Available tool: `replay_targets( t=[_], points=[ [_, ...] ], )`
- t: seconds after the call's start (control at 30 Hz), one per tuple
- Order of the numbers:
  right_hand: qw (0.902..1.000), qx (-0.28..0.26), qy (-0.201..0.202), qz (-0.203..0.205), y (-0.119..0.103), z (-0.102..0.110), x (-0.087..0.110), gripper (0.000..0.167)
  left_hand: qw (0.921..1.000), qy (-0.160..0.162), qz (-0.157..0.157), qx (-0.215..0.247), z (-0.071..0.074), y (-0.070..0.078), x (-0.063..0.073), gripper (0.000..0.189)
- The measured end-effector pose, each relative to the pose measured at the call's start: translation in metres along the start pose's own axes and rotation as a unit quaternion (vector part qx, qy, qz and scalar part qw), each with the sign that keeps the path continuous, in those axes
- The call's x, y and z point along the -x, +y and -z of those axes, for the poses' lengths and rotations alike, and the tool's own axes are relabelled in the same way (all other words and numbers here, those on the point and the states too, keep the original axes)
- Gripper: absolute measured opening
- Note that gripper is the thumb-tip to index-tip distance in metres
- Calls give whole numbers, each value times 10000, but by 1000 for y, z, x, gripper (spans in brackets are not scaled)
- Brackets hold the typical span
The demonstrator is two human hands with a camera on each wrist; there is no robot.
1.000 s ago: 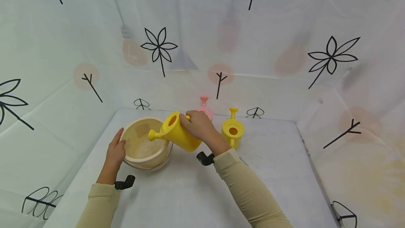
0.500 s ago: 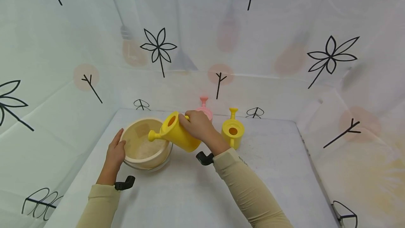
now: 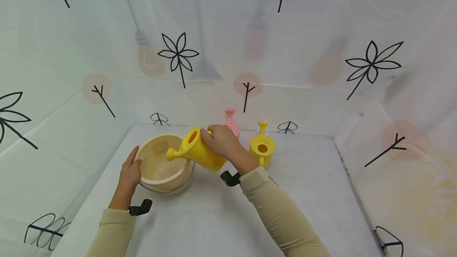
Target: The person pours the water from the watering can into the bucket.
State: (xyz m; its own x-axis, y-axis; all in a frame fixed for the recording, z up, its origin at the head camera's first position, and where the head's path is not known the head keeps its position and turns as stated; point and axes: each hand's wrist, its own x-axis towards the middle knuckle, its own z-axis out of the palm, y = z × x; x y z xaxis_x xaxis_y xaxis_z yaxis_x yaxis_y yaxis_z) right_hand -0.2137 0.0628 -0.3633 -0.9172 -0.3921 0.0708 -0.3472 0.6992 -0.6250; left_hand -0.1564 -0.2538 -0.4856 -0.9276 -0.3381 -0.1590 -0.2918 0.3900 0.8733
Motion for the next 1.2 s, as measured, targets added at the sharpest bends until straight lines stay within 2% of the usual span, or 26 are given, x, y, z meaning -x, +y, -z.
replay_targets(
  t=[0.63,1.2],
  points=[
    [9999,15,-140,-59,-4,1,0,44,10000,-16,49,46,1,-1,1,56],
    [9999,65,-108,36,-5,3,0,45,10000,-21,63,24,1,2,2,55]
  ],
)
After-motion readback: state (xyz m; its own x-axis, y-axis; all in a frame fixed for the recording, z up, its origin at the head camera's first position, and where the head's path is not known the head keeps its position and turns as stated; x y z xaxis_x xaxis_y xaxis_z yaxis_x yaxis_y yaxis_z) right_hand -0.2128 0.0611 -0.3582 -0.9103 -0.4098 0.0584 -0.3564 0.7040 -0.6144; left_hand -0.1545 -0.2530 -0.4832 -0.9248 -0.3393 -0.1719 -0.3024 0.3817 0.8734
